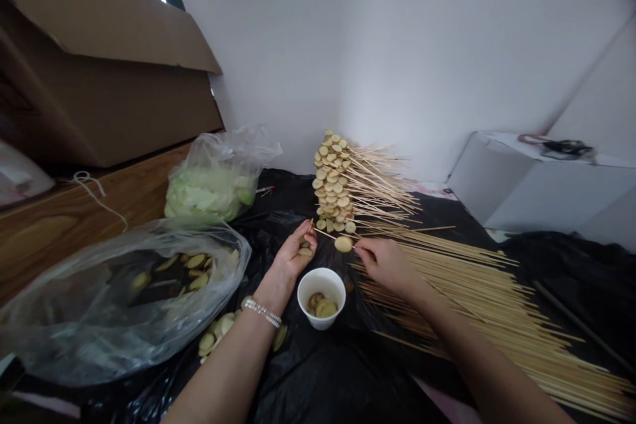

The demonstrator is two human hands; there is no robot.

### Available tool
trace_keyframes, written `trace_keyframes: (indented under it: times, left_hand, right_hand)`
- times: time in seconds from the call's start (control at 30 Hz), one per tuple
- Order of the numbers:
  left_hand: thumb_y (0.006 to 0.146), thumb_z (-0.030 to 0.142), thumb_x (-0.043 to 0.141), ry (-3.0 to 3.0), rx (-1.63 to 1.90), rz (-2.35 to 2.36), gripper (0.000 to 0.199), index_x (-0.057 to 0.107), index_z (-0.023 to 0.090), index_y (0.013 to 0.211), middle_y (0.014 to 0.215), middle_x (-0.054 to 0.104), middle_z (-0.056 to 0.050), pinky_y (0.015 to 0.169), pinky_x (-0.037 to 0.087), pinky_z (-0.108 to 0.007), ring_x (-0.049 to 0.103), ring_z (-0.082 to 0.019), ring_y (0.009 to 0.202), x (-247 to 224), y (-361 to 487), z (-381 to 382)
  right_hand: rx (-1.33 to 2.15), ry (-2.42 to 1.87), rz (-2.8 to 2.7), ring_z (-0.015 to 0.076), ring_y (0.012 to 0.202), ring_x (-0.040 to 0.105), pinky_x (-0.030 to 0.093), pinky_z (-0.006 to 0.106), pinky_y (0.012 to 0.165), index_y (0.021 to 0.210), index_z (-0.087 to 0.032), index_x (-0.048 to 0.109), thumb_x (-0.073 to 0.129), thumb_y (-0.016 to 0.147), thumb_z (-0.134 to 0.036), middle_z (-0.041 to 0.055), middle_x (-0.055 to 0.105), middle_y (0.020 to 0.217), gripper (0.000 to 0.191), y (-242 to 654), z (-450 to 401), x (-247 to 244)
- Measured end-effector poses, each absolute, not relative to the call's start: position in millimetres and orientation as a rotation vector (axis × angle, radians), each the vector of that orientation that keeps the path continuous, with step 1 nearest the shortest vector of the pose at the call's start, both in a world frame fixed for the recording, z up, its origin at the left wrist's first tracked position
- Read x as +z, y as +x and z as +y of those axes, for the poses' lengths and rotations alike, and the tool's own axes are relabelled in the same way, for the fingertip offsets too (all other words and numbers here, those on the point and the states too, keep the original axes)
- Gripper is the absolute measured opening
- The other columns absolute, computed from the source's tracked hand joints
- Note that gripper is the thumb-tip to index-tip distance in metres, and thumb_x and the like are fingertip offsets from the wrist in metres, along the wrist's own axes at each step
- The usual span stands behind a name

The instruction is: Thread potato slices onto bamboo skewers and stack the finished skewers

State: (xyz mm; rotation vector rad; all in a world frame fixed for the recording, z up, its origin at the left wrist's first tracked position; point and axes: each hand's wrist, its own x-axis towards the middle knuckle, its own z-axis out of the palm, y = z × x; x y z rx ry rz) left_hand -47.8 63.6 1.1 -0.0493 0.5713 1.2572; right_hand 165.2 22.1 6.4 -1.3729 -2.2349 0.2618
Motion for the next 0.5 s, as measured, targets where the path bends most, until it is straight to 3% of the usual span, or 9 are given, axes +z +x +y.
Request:
trace_keyframes:
  times: [0.2, 0.5]
  left_hand:
    - [0.086, 0.002, 0.049, -0.03, 1.251, 0.575, 0.014, 0.061, 0.01, 0.087, 0.073, 0.062, -0.005, 0.048, 0.05, -0.012, 0.061, -0.008, 0.059, 1.2, -46.0, 64.1]
    - [0.084, 0.002, 0.053, 0.02, 1.256, 0.65, 0.014, 0.061, 0.014, 0.084, 0.069, 0.063, -0.003, 0.045, 0.049, -0.014, 0.061, -0.01, 0.057, 1.2, -46.8, 63.4]
  right_hand:
    - [0.249, -1.394, -2.209, 0.0148, 0.071, 0.06, 0.036, 0.023, 0.067, 0.076, -0.02, 0.065, 0.044, 0.09, -0.023, 0.0035, 0.069, 0.076, 0.025, 166.1, 22.7, 5.1]
    - [0.221, -1.433, -2.151, 0.0161, 0.072, 0.061, 0.038, 0.024, 0.069, 0.081, -0.021, 0.068, 0.044, 0.09, -0.024, 0.004, 0.071, 0.079, 0.025, 168.3, 23.5, 8.1]
